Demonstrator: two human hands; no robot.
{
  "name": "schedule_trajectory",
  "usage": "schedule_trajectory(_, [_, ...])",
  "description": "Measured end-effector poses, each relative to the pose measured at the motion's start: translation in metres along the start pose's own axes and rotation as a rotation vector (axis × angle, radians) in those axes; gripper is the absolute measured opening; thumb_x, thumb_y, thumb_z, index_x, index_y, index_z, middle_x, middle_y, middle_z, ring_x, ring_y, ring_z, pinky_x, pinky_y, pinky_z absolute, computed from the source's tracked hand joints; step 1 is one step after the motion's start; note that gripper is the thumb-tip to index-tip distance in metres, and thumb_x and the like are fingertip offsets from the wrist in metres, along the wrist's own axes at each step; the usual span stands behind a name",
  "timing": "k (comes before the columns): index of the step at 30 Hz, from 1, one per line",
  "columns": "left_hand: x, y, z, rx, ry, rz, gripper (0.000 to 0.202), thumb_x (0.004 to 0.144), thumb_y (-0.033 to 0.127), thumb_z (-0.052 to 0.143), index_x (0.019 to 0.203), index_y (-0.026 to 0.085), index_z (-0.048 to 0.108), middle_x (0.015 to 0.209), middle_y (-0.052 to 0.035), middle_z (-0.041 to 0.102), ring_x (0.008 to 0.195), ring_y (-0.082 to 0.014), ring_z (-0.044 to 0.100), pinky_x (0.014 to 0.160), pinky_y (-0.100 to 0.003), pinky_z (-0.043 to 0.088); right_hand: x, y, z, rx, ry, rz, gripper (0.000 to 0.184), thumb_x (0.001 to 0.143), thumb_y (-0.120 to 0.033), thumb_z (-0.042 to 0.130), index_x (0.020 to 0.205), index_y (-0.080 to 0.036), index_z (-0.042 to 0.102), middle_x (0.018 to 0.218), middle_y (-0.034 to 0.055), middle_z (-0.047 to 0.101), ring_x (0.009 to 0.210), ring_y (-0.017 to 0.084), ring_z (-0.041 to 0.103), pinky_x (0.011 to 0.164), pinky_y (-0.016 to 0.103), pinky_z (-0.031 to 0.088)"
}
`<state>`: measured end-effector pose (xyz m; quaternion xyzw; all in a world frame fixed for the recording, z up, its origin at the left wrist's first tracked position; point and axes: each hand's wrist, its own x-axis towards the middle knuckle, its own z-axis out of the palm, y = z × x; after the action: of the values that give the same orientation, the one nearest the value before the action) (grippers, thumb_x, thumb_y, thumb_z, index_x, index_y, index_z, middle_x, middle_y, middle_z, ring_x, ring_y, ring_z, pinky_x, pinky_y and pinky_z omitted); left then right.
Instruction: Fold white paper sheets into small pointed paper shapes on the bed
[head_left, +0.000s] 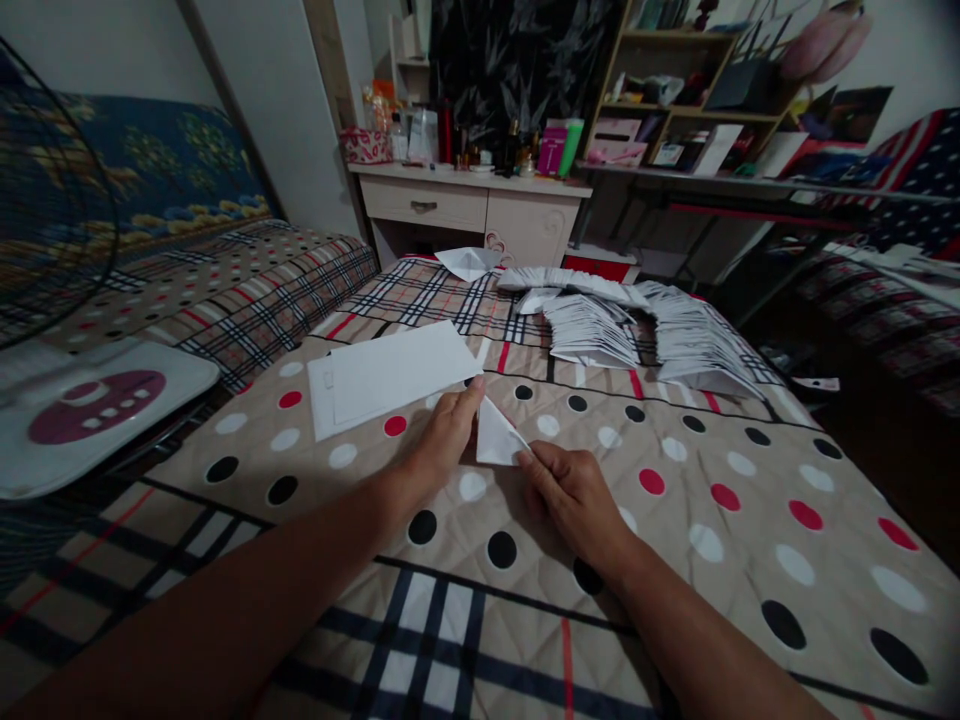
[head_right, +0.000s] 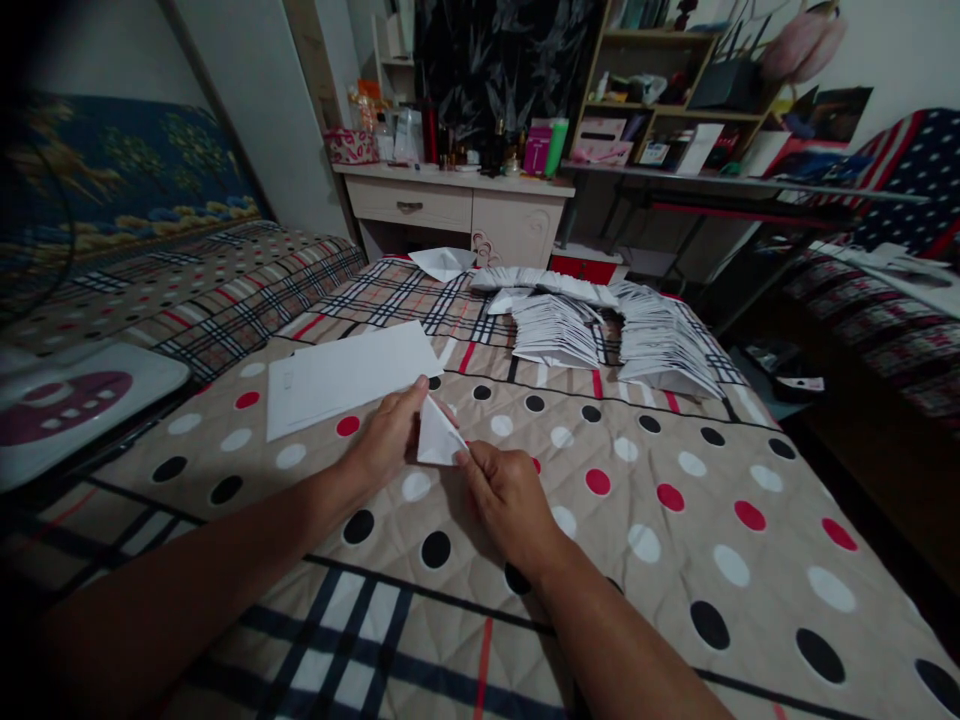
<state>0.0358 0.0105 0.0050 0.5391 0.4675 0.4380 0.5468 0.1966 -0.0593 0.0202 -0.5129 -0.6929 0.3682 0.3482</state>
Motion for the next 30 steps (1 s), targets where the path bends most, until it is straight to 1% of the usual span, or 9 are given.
schedule_trajectory(2, [-0.001, 0.003, 0.002, -0.111, -0.053, 0.003, 0.057, 0.087, 0.066, 0.041, 0.071, 0.015, 0.061, 0.058, -0.0024, 0.059, 0.048, -0.0121, 0.055, 0.045, -0.023, 0.042, 0.000, 0.001, 0.000, 0.009, 0.073, 0.019, 0.047, 0.097, -0.046, 0.041, 0.059, -0.021, 0.048, 0.045, -0.0020, 0.052, 0.043, 0.011, 0.047, 0.050, 0.024, 0.036])
schedule_trajectory(4, [-0.002, 0.006, 0.004, -0.130, -0.124, 0.032, 0.050, 0.081, 0.064, 0.056, 0.073, 0.015, 0.060, 0.059, -0.0009, 0.060, 0.047, -0.0104, 0.055, 0.045, -0.021, 0.042, 0.000, 0.003, 0.000, 0.042, 0.153, 0.045, 0.047, 0.097, -0.047, 0.042, 0.059, -0.021, 0.049, 0.044, -0.0017, 0.052, 0.041, 0.011, 0.047, 0.048, 0.024, 0.035])
schedule_trajectory(6, [-0.003, 0.010, 0.006, -0.084, -0.184, 0.032, 0.042, 0.072, 0.054, 0.072, 0.073, 0.014, 0.060, 0.057, 0.0005, 0.061, 0.047, -0.0091, 0.055, 0.046, -0.019, 0.041, 0.000, 0.005, 0.000, 0.070, 0.209, 0.057, 0.047, 0.097, -0.048, 0.043, 0.059, -0.020, 0.051, 0.044, -0.0013, 0.053, 0.041, 0.011, 0.048, 0.047, 0.023, 0.036])
schedule_trajectory(8, [-0.003, 0.012, 0.006, -0.048, -0.219, 0.005, 0.035, 0.067, 0.043, 0.078, 0.071, 0.013, 0.061, 0.055, 0.0007, 0.062, 0.046, -0.0083, 0.055, 0.047, -0.018, 0.040, 0.000, 0.006, 0.000, 0.101, 0.228, 0.052, 0.046, 0.096, -0.049, 0.045, 0.061, -0.019, 0.053, 0.045, -0.0012, 0.053, 0.041, 0.011, 0.048, 0.046, 0.023, 0.035])
schedule_trajectory(12, [-0.001, 0.012, 0.005, -0.013, -0.234, -0.014, 0.019, 0.076, 0.028, 0.068, 0.069, 0.012, 0.062, 0.056, -0.0012, 0.065, 0.048, -0.0081, 0.056, 0.049, -0.018, 0.041, 0.001, 0.005, -0.001, 0.211, 0.234, 0.039, 0.048, 0.094, -0.050, 0.048, 0.062, -0.017, 0.058, 0.050, 0.0000, 0.055, 0.045, 0.010, 0.048, 0.047, 0.022, 0.034])
schedule_trajectory(15, [0.001, 0.007, 0.002, 0.022, -0.261, -0.004, 0.015, 0.080, 0.022, 0.061, 0.071, 0.011, 0.065, 0.056, -0.0007, 0.064, 0.048, -0.0075, 0.056, 0.050, -0.018, 0.041, 0.002, 0.007, -0.003, 0.344, 0.230, 0.074, 0.051, 0.093, -0.053, 0.049, 0.061, -0.016, 0.062, 0.052, 0.0011, 0.056, 0.047, 0.010, 0.047, 0.047, 0.023, 0.031])
schedule_trajectory(20, [0.006, 0.002, -0.002, 0.069, -0.322, 0.023, 0.016, 0.082, 0.021, 0.059, 0.077, 0.011, 0.070, 0.055, -0.0002, 0.062, 0.046, -0.0069, 0.053, 0.049, -0.017, 0.040, 0.007, 0.012, -0.005, 0.483, 0.166, 0.093, 0.050, 0.090, -0.053, 0.054, 0.059, -0.015, 0.065, 0.052, 0.0008, 0.055, 0.049, 0.009, 0.043, 0.049, 0.023, 0.030])
schedule_trajectory(25, [0.004, 0.005, -0.001, 0.049, -0.340, 0.003, 0.015, 0.082, 0.018, 0.060, 0.082, 0.010, 0.072, 0.054, 0.0004, 0.061, 0.046, -0.0062, 0.053, 0.048, -0.017, 0.041, 0.008, 0.016, -0.004, 0.666, 0.088, 0.147, 0.043, 0.089, -0.049, 0.056, 0.065, -0.015, 0.070, 0.061, 0.0039, 0.064, 0.054, 0.012, 0.052, 0.054, 0.025, 0.037])
schedule_trajectory(30, [0.002, 0.009, 0.002, -0.017, -0.326, -0.055, 0.019, 0.080, 0.017, 0.063, 0.097, 0.009, 0.070, 0.055, 0.0009, 0.063, 0.044, -0.0065, 0.054, 0.046, -0.016, 0.042, 0.007, 0.015, -0.008, 0.694, 0.053, 0.146, 0.041, 0.087, -0.040, 0.053, 0.062, -0.013, 0.070, 0.062, 0.0069, 0.065, 0.056, 0.014, 0.054, 0.060, 0.027, 0.042])
